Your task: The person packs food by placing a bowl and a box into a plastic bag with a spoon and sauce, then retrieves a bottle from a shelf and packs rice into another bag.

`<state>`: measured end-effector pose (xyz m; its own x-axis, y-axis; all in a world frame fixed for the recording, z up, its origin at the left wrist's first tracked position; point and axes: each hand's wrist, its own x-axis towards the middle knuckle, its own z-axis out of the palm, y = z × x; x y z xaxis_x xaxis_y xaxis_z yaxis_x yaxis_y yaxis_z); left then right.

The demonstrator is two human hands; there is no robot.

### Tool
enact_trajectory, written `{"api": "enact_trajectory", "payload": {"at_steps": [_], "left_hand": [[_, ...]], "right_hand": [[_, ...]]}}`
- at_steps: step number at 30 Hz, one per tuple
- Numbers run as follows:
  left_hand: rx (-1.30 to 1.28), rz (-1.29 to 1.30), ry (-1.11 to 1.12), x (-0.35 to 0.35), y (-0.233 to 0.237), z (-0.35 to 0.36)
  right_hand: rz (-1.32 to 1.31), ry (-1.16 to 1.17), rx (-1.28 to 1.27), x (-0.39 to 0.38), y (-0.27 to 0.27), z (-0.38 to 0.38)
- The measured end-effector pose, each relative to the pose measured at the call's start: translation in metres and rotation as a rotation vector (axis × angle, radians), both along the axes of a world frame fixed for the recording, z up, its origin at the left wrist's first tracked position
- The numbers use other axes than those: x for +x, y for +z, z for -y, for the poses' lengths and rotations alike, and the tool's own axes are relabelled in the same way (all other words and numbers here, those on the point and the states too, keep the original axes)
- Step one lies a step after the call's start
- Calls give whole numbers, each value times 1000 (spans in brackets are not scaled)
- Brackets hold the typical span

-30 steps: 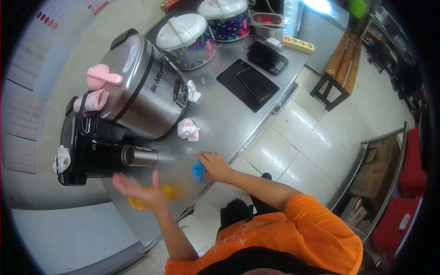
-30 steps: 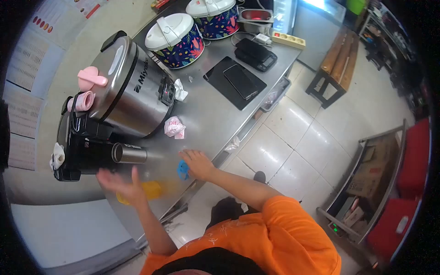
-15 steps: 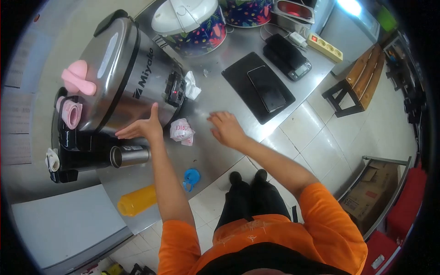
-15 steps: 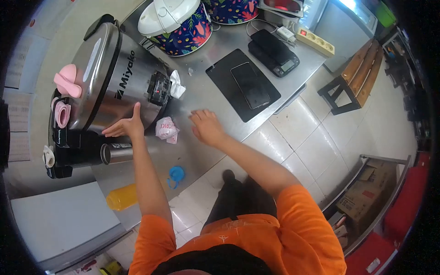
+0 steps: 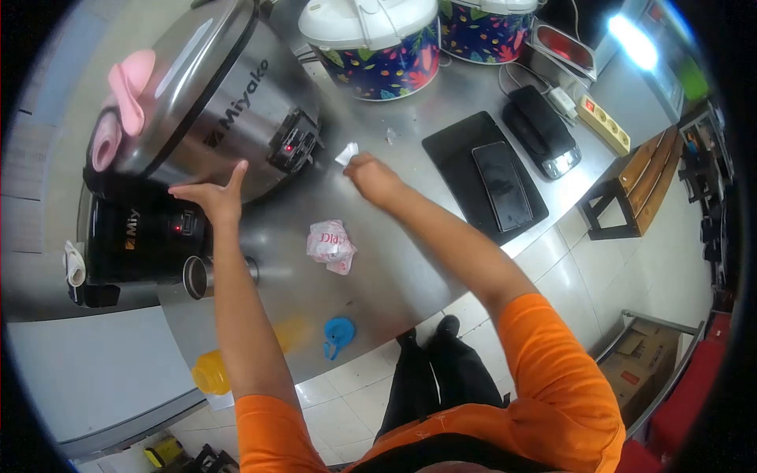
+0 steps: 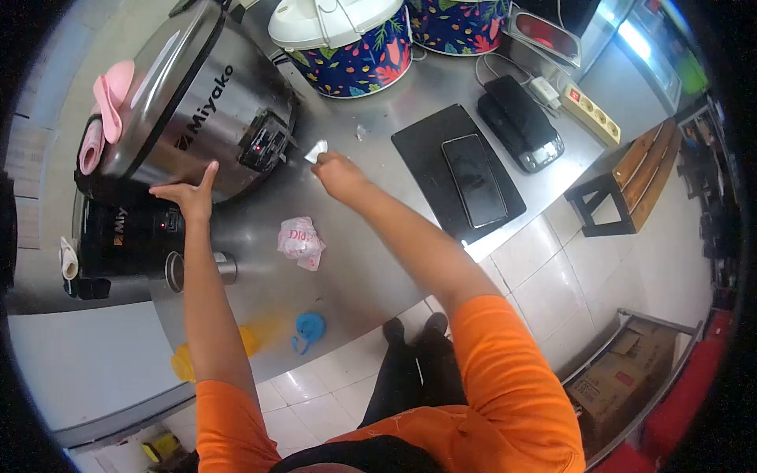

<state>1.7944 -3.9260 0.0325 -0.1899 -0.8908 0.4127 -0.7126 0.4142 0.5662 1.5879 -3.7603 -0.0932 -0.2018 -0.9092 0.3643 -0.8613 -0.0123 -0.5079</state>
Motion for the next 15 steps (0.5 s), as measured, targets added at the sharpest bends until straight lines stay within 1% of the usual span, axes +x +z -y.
{"api": "enact_trajectory", "payload": {"at_steps": [1,3,5,7,8,9,10,11,12,13,14,15], "left_hand": [[-12,-11,-11,-3,-4,5],[-16,6,-18,-8,-7,16],[-23,21,-20,-7,-8,16],[-39,33,12,-4,-1,2],[8,-24,-34,1,3,-4],[53,-80,-82,5,4,-12],[103,-34,-40,5,1,-33],[157,-47,-112,4,8,-68],[144,-39,-197,6,-2,-91],[238,-9,-290,7,-8,-116],[332,21,-386,8,-13,-138],[275,106,-421,10,-22,-157]], "right_hand": [[85,40,-124,-7,7,-5],[85,-99,-363,-42,31,-15],[44,-293,-386,-85,37,-20],[-26,-445,-189,-127,21,-16],[-30,-434,-189,-138,11,-11],[-67,-460,-32,-145,-1,-6],[-104,-486,124,-146,-7,-2],[-102,-478,128,-137,-5,4],[-15,-461,84,-124,1,14],[74,-448,40,-113,3,19],[21,-378,-33,-110,-11,24],[25,-376,-28,-100,-8,23]]}}
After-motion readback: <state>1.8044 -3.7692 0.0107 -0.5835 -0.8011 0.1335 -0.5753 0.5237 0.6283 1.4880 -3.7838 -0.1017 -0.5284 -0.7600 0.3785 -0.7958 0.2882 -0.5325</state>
